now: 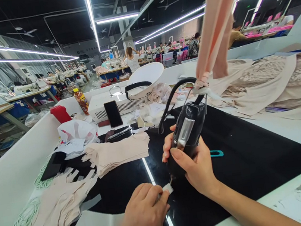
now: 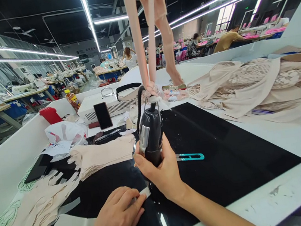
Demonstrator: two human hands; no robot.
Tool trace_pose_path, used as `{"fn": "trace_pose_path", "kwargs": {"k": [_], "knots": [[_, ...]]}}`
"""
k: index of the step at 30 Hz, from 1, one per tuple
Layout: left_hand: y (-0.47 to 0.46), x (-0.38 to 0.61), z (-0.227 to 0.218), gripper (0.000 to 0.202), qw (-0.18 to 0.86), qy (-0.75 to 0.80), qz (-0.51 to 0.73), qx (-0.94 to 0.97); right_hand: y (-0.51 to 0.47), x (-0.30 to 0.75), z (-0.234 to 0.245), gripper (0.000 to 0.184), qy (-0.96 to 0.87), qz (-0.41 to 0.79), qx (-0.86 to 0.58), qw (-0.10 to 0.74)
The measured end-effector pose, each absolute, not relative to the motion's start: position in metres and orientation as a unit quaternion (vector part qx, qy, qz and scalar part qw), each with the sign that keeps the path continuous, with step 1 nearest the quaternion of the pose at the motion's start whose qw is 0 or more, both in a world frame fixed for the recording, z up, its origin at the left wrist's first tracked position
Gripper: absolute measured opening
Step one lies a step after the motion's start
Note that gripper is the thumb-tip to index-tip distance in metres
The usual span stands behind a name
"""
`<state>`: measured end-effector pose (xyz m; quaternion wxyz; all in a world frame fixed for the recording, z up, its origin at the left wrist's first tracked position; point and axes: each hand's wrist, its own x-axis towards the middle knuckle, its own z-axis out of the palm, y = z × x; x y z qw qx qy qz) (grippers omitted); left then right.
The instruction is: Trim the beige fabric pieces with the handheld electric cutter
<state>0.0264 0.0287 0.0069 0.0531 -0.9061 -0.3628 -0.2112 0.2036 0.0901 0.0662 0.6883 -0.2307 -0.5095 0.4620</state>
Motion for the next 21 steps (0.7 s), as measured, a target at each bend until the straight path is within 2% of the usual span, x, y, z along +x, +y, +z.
{"fn": "trace_pose_path", "kwargs": {"k": [11,17,21], "knots": [[0.0284,0.0276,0.0029,0.019,0.055,-0.366,-0.215,-0.904,0.0912,0.2031,0.0654,0.030,-0.511,0.455,-0.228,0.692],[0.0291,0.0264,0.0037,0.023,0.052,-0.375,-0.204,-0.903,0.0895,0.2023,0.0640,0.031,-0.508,0.464,-0.227,0.689],[0.0309,0.0258,0.0039,0.030,0.047,-0.372,-0.206,-0.904,0.0913,0.2007,0.0657,0.026,-0.514,0.460,-0.223,0.689]]}}
